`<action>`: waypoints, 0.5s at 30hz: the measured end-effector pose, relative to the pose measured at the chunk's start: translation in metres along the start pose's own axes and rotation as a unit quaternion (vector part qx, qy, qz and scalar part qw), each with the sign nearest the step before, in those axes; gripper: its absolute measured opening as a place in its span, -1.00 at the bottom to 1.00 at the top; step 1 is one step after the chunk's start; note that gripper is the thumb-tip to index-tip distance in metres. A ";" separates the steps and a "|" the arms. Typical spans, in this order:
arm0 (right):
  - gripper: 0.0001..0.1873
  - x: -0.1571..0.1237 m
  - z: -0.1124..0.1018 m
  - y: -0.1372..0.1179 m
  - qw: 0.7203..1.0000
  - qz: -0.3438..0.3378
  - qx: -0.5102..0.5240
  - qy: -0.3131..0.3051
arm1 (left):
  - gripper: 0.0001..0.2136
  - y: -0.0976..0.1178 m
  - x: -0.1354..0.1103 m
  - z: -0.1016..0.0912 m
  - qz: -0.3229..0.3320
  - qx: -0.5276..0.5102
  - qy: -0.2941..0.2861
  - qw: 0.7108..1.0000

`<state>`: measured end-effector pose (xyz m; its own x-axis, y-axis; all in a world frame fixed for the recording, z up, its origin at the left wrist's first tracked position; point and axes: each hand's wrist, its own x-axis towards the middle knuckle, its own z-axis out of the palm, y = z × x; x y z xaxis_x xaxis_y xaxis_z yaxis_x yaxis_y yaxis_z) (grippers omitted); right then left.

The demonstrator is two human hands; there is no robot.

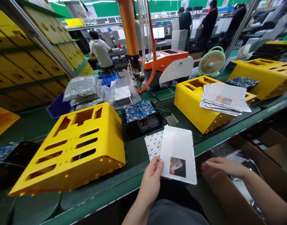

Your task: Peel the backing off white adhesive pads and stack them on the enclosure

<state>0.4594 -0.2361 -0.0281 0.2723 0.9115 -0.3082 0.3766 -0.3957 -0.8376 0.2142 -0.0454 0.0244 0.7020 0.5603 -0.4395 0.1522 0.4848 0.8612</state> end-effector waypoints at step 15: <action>-0.43 0.033 -0.155 -0.089 0.813 -0.013 0.064 0.579 | -0.71 -0.012 0.027 -0.057 0.016 0.517 0.181 0.837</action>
<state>0.5717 -0.1883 0.1066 0.9446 0.1736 0.2787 0.3198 -0.2952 -0.9003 0.1919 0.0021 -0.0125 0.4889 0.8198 -0.2983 0.7886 -0.2691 0.5528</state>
